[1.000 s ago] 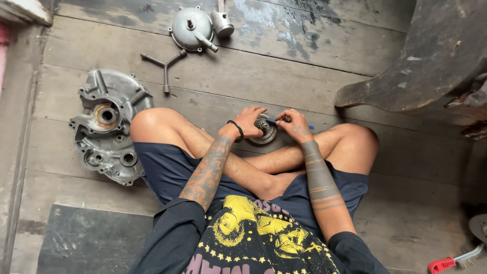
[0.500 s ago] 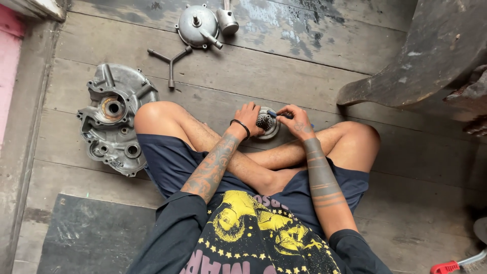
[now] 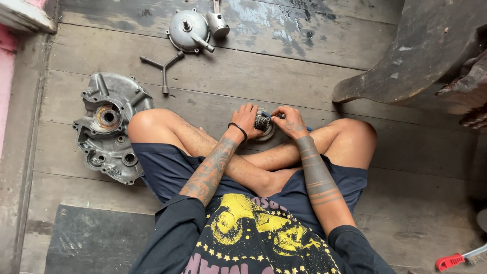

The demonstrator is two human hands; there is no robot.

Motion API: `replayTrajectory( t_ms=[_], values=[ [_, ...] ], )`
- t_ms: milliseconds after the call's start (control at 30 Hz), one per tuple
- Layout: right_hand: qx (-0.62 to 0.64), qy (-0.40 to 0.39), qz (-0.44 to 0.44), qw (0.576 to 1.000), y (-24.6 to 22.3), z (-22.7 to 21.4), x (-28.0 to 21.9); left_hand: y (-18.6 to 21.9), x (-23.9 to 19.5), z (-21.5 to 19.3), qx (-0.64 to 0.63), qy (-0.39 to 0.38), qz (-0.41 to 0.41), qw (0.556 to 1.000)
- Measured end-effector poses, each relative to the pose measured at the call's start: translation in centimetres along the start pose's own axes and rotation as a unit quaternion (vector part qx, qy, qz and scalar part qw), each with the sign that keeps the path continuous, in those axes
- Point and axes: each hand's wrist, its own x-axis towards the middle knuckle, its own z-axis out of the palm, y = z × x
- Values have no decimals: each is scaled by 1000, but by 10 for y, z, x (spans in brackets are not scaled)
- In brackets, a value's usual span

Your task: Assembling a gear onto a motorcycle engine shaft, involving the alignment of a small key using a hand tool.

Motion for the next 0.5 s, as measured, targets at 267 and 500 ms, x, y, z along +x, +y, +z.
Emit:
replayTrajectory(
  t_ms=[267,500],
  values=[
    [13,4,-20,1000,5,5,5,0,3,6,27,8,5,1000],
    [40,13,13,999,17,11,10,4,-2,0,14,15,6,1000]
  ],
)
